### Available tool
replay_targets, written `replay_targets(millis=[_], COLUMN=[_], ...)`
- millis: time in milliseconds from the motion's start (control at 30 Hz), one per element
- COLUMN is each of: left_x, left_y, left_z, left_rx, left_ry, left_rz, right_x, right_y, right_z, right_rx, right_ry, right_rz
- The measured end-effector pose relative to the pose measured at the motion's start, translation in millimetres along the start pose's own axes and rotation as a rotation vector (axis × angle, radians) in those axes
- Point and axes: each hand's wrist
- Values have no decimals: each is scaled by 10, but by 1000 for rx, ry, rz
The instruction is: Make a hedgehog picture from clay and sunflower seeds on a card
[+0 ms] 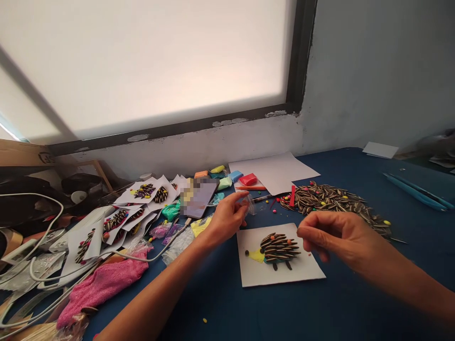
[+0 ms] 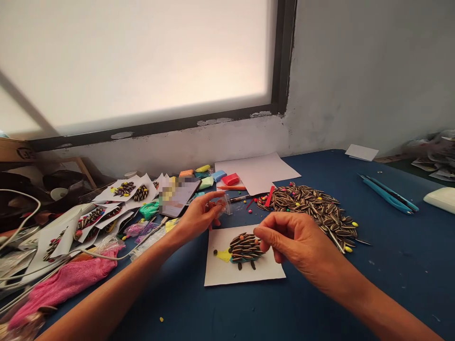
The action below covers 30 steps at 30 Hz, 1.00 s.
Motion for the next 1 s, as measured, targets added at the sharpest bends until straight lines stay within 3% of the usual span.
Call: replay_targets(millis=[167, 433, 667, 867, 1000], left_x=[-14, -76, -64, -72, -74], left_y=[1, -2, 8, 14, 19], left_z=[-3, -23, -32, -34, -34], left_rx=[10, 92, 53, 36, 29], left_ry=[-123, -386, -508, -537, -535], left_rz=[102, 222, 219, 197, 189], right_x=[39, 3, 18, 68, 46], right_y=[-32, -24, -18, 1, 5], right_z=[-26, 2, -5, 30, 71], right_rx=[87, 54, 104, 50, 51], right_ry=[39, 68, 137, 108, 207], right_rz=[-21, 8, -30, 26, -21])
Point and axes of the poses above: each hand's wrist, its own y-axis away from the middle knuckle, its own z-axis out of the palm, x = y × z, and after that the axes turned 2 degrees about -x, right-handed
